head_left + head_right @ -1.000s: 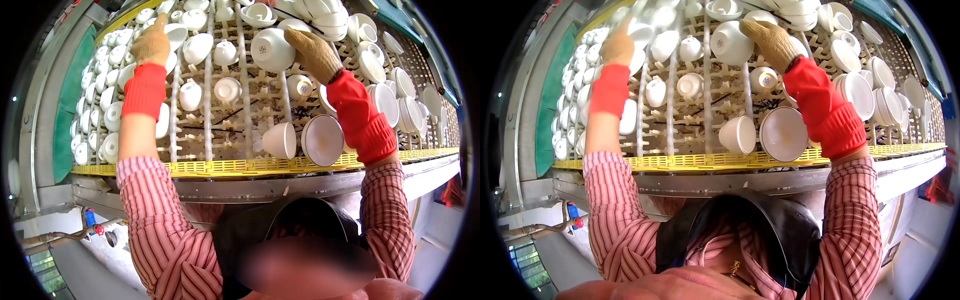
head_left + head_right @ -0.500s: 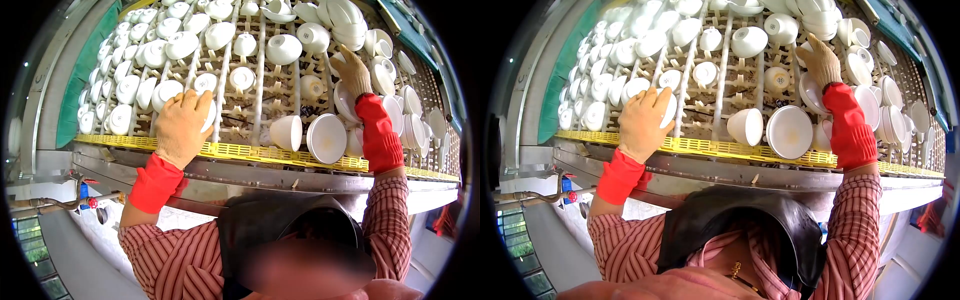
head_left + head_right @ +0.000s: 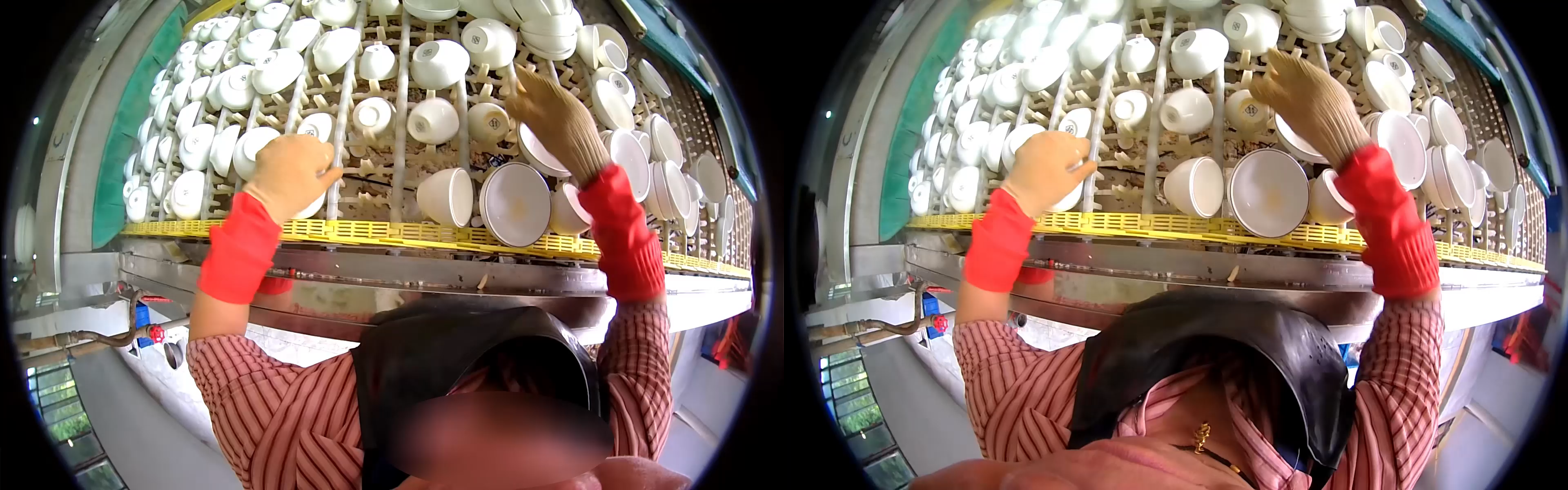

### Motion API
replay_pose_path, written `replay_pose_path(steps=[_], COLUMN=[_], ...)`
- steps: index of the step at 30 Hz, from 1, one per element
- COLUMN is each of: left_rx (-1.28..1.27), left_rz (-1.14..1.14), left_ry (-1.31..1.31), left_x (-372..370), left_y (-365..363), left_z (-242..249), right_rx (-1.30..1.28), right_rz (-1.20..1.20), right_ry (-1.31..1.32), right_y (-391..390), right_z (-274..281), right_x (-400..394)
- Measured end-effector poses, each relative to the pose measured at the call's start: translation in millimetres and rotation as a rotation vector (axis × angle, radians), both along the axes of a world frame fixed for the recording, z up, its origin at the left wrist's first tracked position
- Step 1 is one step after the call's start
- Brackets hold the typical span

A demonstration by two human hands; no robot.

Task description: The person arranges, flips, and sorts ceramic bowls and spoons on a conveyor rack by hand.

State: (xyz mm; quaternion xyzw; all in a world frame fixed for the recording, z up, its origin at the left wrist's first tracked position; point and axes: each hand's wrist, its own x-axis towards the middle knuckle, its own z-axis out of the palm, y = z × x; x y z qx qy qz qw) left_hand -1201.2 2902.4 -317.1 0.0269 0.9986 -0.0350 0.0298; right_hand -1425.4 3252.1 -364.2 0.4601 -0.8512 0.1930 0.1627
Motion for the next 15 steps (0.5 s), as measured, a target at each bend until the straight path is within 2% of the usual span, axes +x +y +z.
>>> replay_pose_path(steps=[1, 2, 3, 4, 5, 7, 9, 11, 12, 13, 14, 15], left_rx=[0.187, 0.375, 0.455, 0.208, 0.092, -0.372, -0.536, -0.464, -0.424, -0.470, -0.517, -0.565], left_rz=[0.005, 0.008, 0.098, 0.375, 0.179, 0.172, 0.245, 0.378, 0.448, 0.429, 0.410, 0.392], left_ry=[0.066, 0.130, 0.181, 0.043, 0.333, 0.331, 0.199, 0.185, 0.177, 0.164, 0.151, 0.135], left_x=[-1, -4, -19, -37, -48, -83, -104, -111, -114, -119, -125, -128], left_y=[-9, -22, -53, -46, -85, -131, -136, -134, -131, -131, -129, -127], left_z=[8, 13, 2, 35, 16, 11, 6, -9, -16, -18, -18, -19], right_rx=[0.064, 0.089, 0.113, 0.136, 0.193, 0.306, 0.294, 0.268, 0.108, -0.011, -0.142, -0.180], right_rz=[-0.176, -0.131, -0.090, -0.052, -0.071, -0.113, -0.161, -0.221, -0.281, -0.372, -0.247, -0.156], right_ry=[-0.392, -0.359, -0.327, -0.292, -0.356, -0.476, -0.505, -0.613, -0.588, -0.758, -0.790, -0.676], right_y=[4, 16, 33, 45, 53, 63, 57, 52, 51, 50, 58, 56], right_z=[15, 13, 10, 7, 3, -5, -1, 8, -2, 0, -7, -12], right_x=[24, 41, 55, 59, 55, 47, 46, 45, 40, 32, 19, 2])
